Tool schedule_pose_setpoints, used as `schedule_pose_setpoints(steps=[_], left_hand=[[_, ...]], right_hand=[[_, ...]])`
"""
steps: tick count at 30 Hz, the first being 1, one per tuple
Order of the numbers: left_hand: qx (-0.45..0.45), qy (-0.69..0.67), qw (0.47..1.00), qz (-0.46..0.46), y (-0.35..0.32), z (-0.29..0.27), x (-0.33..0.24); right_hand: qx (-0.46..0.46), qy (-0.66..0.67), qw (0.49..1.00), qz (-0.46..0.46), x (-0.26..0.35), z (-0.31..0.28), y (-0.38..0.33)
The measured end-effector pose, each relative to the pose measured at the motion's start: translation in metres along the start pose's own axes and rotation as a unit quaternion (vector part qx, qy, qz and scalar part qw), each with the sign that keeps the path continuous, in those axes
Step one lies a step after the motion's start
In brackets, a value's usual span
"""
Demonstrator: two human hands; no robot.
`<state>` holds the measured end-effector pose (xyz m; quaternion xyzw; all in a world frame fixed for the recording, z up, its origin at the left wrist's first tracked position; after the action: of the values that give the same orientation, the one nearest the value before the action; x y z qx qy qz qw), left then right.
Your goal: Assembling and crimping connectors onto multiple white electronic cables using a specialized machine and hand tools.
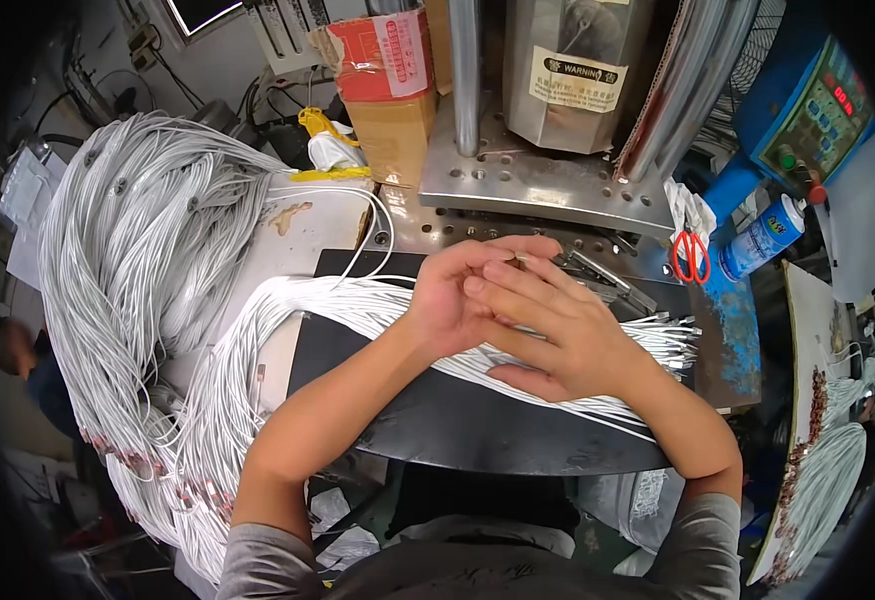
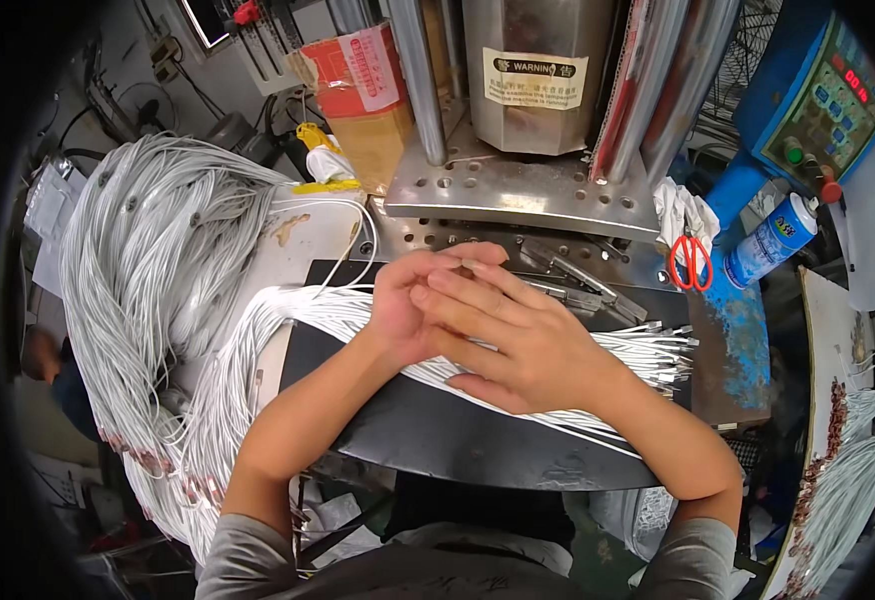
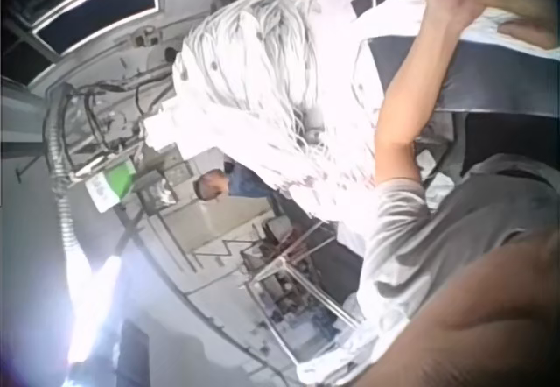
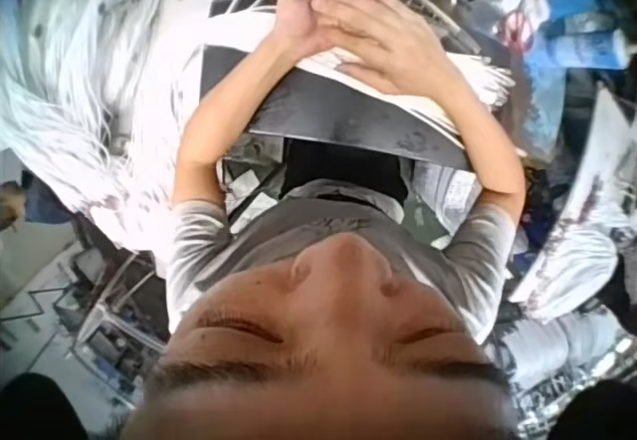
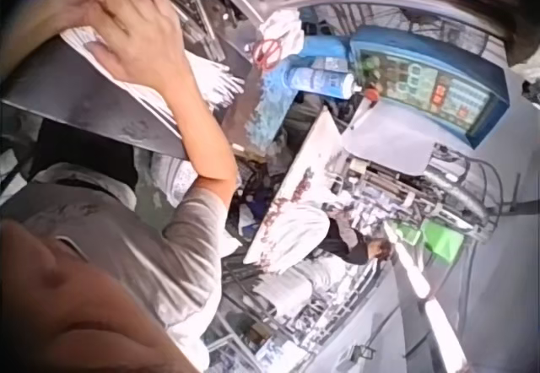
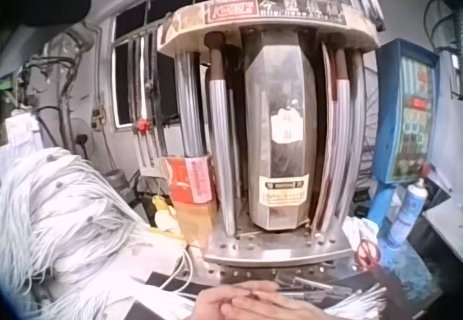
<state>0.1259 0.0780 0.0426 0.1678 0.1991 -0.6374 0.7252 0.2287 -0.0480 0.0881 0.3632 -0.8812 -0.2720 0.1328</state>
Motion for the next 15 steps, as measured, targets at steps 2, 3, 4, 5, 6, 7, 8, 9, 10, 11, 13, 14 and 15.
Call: schedule_pose_setpoints(steps=[2, 3, 4, 5, 6, 7, 8, 9, 10, 11, 13, 14, 15], left_hand=[[-0.037, 0.018, 0.999, -0.004, -0.001, 0.004, 0.001], [-0.055, 0.027, 0.998, -0.006, -0.001, 0.004, 0.001], [-0.056, 0.026, 0.998, -0.007, -0.001, 0.000, 0.001], [-0.012, 0.026, 1.000, -0.004, 0.001, -0.004, 0.000], [0.031, 0.025, 0.999, 0.000, 0.002, -0.005, -0.002], [0.075, 0.025, 0.997, 0.005, 0.002, -0.003, -0.003], [0.074, 0.025, 0.997, 0.006, 0.001, -0.003, -0.002], [0.042, 0.037, 0.998, 0.010, 0.001, -0.005, -0.001], [0.009, 0.049, 0.999, 0.014, 0.001, -0.004, 0.000], [-0.022, 0.062, 0.998, 0.018, 0.001, -0.003, -0.001], [-0.008, 0.070, 0.997, 0.039, 0.000, 0.001, -0.006], [0.006, 0.076, 0.995, 0.058, -0.002, 0.003, -0.009], [0.020, 0.082, 0.993, 0.077, -0.002, 0.005, -0.011]], right_hand=[[0.001, 0.007, 1.000, 0.007, 0.001, 0.001, -0.001], [-0.002, 0.010, 1.000, 0.006, 0.001, 0.001, -0.001], [-0.004, 0.013, 1.000, 0.004, 0.001, 0.002, 0.000], [-0.006, 0.016, 1.000, 0.001, 0.001, 0.002, 0.000], [-0.006, 0.017, 1.000, 0.001, 0.001, 0.003, -0.001], [-0.007, 0.017, 1.000, 0.002, 0.001, 0.004, -0.002], [-0.009, 0.017, 1.000, 0.002, 0.000, 0.005, -0.002], [-0.010, 0.017, 1.000, 0.002, 0.000, 0.005, -0.002], [-0.010, 0.018, 1.000, 0.000, 0.001, 0.004, -0.001], [-0.011, 0.014, 1.000, 0.000, 0.002, 0.002, 0.000], [-0.011, 0.006, 1.000, 0.001, 0.003, -0.001, 0.001], [-0.012, 0.006, 1.000, -0.001, 0.003, -0.001, 0.000], [-0.061, 0.036, 0.997, 0.021, 0.002, -0.003, -0.002]])
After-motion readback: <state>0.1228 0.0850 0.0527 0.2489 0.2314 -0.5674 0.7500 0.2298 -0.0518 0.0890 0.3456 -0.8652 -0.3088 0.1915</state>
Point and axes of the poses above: each hand's wrist, its own y-axis towards the middle knuckle, its own z-axis out of the palm, x = y × z, the point moved 3 cm from there along y, towards the middle knuckle, and after that the axes turned 7 degrees about -z, right-handed, at the moved point
